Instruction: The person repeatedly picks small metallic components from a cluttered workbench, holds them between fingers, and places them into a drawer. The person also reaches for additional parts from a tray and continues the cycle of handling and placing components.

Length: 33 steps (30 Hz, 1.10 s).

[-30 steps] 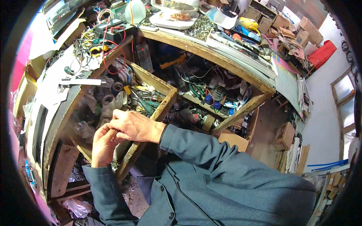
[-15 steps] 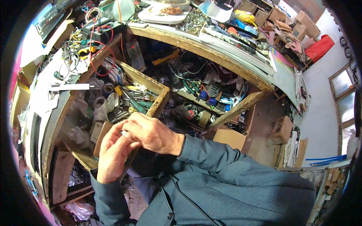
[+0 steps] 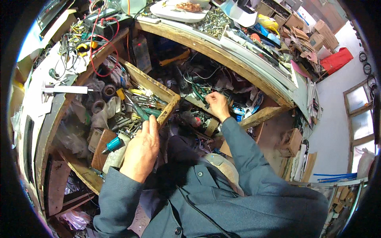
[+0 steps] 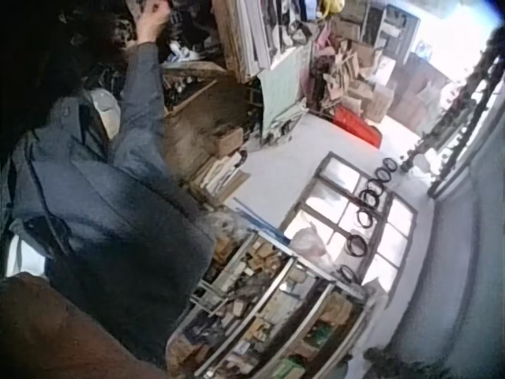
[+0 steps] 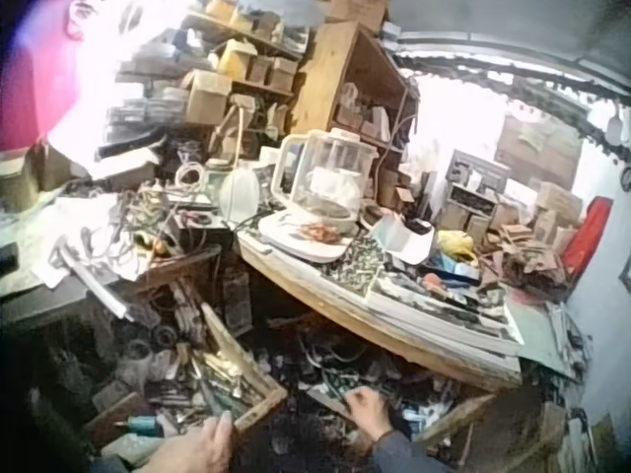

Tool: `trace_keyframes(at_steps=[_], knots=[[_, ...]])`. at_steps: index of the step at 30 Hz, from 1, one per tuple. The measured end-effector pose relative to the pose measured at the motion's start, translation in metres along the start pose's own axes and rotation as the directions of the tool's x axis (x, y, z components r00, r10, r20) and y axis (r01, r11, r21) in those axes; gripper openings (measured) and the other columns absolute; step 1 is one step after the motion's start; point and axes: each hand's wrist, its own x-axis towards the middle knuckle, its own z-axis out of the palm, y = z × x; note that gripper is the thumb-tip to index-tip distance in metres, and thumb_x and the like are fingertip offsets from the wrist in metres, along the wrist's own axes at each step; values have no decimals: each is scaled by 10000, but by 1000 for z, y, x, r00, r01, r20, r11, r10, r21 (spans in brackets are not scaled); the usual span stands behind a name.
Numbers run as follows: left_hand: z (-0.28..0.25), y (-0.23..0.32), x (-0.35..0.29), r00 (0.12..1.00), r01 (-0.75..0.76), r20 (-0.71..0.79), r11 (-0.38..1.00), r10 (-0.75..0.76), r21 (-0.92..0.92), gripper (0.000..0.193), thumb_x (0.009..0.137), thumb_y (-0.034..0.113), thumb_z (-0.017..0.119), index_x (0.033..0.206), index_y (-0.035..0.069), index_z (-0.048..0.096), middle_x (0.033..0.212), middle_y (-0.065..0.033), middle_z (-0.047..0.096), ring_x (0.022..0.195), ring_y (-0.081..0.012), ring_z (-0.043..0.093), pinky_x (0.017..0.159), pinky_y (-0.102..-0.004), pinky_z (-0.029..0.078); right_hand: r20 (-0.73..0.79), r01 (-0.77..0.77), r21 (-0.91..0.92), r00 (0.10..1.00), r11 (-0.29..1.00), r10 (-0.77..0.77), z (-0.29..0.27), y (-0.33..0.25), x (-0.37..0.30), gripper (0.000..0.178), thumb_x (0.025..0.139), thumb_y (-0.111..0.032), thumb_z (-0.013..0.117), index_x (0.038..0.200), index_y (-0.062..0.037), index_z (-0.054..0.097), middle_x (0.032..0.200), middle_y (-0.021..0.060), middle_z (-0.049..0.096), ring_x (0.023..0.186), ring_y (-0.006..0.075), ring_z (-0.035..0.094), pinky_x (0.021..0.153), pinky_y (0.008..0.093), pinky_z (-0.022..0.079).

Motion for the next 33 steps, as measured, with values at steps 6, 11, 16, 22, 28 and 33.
trace_keyframes(at_steps=[6,11,16,22,28,33], knots=[[-10,7,8,996,31,79,999,-34,34,542,914,12,519,1424,-112,384,1089,-212,593,868,-309,686,722,-369,592,1,129,-418,990,899,-142,2,44,73,225,845,-230,723,883,-10,747,834,208,731,800,368,722,739,454,560],[-8,7,10,999,23,37,999,-25,43,504,904,20,534,1381,-108,432,1003,-193,602,842,-297,674,703,-362,591,94,165,-650,986,742,-137,21,46,98,211,813,-215,733,904,-24,749,918,242,717,884,440,695,801,521,557],[-10,7,13,996,50,65,997,-53,54,497,887,56,585,1347,-94,467,981,-170,614,802,-271,698,648,-338,598,198,284,-729,958,623,-205,20,44,98,220,809,-243,770,887,-43,721,921,208,718,900,420,698,765,536,551],[-9,6,15,997,55,60,997,-57,49,498,872,64,609,1322,-92,466,951,-151,603,795,-257,705,619,-334,602,203,339,-718,937,608,-283,19,45,100,249,822,-258,773,952,-63,688,935,194,700,907,423,687,759,535,553],[-12,6,15,997,47,57,999,-47,16,499,864,62,613,1313,-92,457,939,-148,589,792,-262,703,611,-336,602,281,360,-662,932,657,-228,7,55,113,232,839,-316,720,921,-99,721,939,162,723,904,387,693,760,521,538],[-9,7,13,996,65,55,998,-65,-9,463,890,71,591,1307,-85,465,948,-147,594,794,-255,704,614,-341,603,375,386,-684,914,619,-156,0,47,102,139,814,-182,685,900,-122,776,935,165,733,892,384,701,780,509,551]])
